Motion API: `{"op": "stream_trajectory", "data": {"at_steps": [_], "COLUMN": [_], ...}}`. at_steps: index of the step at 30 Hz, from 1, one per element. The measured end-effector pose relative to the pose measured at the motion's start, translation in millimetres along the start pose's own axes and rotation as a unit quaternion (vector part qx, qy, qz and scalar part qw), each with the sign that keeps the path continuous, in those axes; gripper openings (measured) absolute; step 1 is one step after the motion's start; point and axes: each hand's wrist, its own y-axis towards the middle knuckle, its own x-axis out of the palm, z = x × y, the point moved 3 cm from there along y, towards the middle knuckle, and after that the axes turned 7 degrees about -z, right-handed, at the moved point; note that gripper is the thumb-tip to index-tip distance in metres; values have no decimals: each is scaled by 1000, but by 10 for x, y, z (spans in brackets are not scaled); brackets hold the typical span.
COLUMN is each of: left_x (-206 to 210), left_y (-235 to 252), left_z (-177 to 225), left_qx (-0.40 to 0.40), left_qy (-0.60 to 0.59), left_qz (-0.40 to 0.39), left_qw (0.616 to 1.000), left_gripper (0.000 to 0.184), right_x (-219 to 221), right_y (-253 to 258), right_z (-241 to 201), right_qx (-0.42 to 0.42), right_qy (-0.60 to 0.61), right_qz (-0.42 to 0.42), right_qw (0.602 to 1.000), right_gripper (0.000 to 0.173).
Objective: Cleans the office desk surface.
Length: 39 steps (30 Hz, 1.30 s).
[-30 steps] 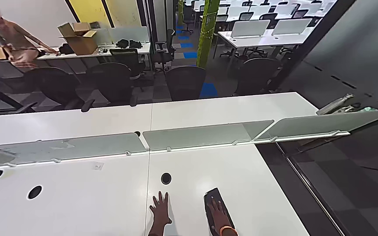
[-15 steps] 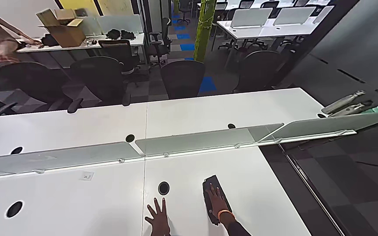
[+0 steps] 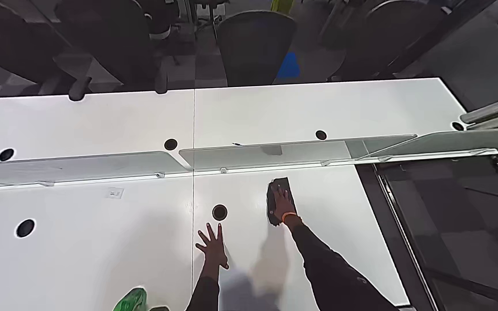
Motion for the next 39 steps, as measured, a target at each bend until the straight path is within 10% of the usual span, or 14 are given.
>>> {"op": "stream_trajectory", "data": {"at_steps": [24, 39], "left_x": [-43, -30], "left_y": [17, 59], "left_z": [8, 57], "left_qx": [3, -29], "left_qy": [-32, 12], "left_qz": [-2, -10], "left_qw": [999, 999], "left_gripper": [169, 175], "right_x": [-229, 299], "right_y": [609, 369], "right_z": [-1229, -2147], "right_qx": [-35, -278], "right_qy": [-50, -73], "right_qz": [-10, -79], "right_qw": [998, 955], "right_gripper": [122, 88]}}
